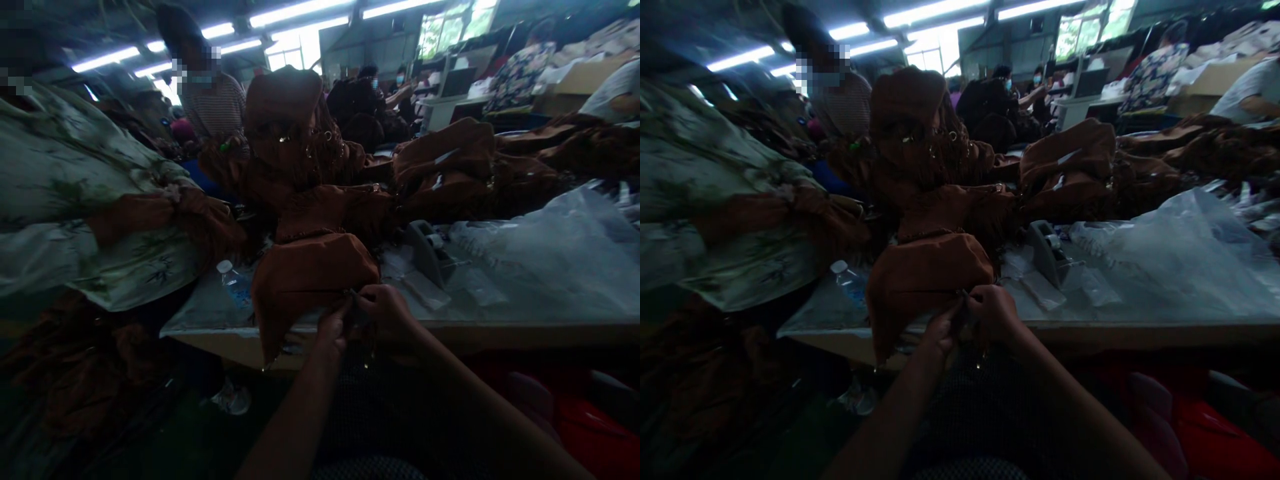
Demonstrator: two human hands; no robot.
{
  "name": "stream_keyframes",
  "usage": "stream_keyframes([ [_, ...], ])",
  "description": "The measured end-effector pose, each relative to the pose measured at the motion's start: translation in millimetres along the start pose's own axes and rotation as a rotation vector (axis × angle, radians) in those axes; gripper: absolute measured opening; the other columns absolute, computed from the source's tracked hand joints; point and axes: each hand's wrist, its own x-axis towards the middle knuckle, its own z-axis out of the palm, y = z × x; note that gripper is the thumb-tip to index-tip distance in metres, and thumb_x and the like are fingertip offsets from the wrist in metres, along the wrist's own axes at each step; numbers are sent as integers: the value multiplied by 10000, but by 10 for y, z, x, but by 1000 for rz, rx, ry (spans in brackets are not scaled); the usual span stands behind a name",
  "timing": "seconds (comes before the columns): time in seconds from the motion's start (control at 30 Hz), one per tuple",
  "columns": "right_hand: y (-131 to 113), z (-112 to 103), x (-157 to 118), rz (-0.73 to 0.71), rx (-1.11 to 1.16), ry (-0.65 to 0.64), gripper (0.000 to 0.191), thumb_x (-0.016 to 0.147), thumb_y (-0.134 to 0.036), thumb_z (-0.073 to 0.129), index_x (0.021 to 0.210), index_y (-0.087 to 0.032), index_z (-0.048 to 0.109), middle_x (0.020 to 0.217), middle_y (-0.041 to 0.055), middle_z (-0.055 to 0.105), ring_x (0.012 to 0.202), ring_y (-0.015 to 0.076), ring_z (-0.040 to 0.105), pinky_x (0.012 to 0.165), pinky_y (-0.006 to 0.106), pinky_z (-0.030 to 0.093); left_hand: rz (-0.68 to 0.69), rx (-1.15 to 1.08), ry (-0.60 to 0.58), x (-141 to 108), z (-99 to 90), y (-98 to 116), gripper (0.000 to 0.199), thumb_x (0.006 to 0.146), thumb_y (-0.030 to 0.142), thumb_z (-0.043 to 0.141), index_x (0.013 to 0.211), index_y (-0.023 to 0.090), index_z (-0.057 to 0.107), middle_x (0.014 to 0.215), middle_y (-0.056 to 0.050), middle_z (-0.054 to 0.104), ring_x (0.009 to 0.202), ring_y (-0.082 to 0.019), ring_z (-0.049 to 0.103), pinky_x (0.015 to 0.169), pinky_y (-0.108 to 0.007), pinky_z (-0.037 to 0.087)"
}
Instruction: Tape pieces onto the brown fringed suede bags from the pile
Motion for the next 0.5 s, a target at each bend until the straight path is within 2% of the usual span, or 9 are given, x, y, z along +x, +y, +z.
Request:
stream_keyframes([
  [0.13,-17,55,-30,-1,-57,94,223,775,-329,497,750,-211,685,717,5,660,610,114,554,517,209,294,44,9,26,38,-10,-1,323,417,185,830,666,134,631,683,-42,672,698,-193,631,701,-318,502],
  [0.27,-14,83,-54,-17,-78,115,244,801,-380,499,806,-229,690,804,12,663,690,125,576,557,214,318,96,37,50,64,-11,-2,332,405,186,826,658,135,618,677,-39,661,643,-162,611,644,-288,497],
  [0.5,-25,158,-108,-76,-197,178,248,856,-373,461,833,-266,684,816,-15,631,667,95,554,532,217,272,179,129,101,147,-28,-38,414,341,203,828,683,147,602,638,-4,631,578,-128,570,567,-261,464],
])
